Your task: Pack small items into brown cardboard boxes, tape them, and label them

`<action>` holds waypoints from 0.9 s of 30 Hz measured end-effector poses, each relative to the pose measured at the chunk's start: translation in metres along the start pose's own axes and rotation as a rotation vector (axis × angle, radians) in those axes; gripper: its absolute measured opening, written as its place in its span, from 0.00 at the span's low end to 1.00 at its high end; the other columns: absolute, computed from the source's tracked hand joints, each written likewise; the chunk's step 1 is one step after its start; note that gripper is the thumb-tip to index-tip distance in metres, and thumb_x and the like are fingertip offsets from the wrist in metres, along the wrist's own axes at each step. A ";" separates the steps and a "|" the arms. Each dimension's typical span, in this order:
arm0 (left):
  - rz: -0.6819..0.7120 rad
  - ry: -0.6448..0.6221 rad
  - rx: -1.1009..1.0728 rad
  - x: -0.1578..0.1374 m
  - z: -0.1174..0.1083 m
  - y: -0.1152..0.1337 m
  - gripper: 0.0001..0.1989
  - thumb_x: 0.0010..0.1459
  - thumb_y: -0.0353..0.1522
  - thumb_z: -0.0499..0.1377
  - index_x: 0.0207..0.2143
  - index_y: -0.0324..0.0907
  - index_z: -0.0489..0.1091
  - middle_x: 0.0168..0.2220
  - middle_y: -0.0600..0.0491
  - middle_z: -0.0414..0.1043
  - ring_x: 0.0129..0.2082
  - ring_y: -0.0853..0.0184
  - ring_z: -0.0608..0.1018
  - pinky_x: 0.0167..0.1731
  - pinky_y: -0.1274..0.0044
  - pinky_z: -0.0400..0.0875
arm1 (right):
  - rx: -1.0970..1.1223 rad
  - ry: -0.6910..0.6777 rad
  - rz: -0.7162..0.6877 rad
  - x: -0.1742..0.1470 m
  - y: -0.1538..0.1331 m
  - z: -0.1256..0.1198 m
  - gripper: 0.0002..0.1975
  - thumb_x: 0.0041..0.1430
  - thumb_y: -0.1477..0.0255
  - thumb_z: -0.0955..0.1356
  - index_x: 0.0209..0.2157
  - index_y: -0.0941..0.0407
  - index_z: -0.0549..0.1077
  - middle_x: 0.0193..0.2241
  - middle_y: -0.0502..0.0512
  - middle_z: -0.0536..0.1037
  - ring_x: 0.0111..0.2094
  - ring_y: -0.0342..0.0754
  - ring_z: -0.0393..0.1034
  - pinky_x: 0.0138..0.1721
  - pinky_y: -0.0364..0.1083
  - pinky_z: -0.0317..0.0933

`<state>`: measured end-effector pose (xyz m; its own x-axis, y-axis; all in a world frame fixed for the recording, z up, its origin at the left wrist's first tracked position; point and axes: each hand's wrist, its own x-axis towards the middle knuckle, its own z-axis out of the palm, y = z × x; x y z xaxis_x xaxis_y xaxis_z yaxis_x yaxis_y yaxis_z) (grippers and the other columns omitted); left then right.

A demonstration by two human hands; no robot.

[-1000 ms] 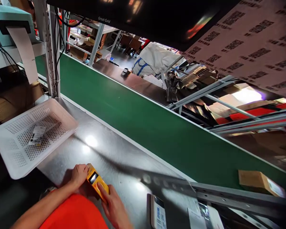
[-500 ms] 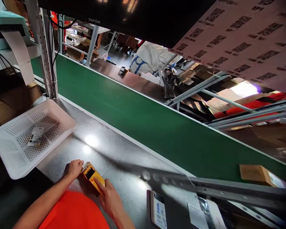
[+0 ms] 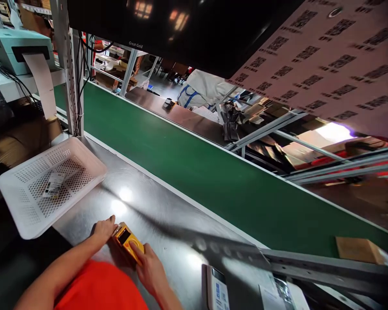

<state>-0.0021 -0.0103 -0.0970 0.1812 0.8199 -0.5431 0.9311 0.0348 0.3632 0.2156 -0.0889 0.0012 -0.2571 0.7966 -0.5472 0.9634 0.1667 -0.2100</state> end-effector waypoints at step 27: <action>0.015 0.046 -0.101 0.004 -0.022 0.023 0.28 0.77 0.49 0.49 0.52 0.42 0.82 0.55 0.40 0.81 0.55 0.49 0.83 0.54 0.65 0.76 | 0.010 0.004 0.051 -0.004 -0.010 -0.020 0.38 0.65 0.75 0.71 0.73 0.37 0.66 0.51 0.60 0.76 0.44 0.57 0.78 0.43 0.47 0.63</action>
<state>0.0128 0.0058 -0.0743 0.1775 0.8462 -0.5024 0.8914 0.0782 0.4465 0.2084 -0.0817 0.0216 -0.2074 0.8061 -0.5543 0.9744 0.1202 -0.1899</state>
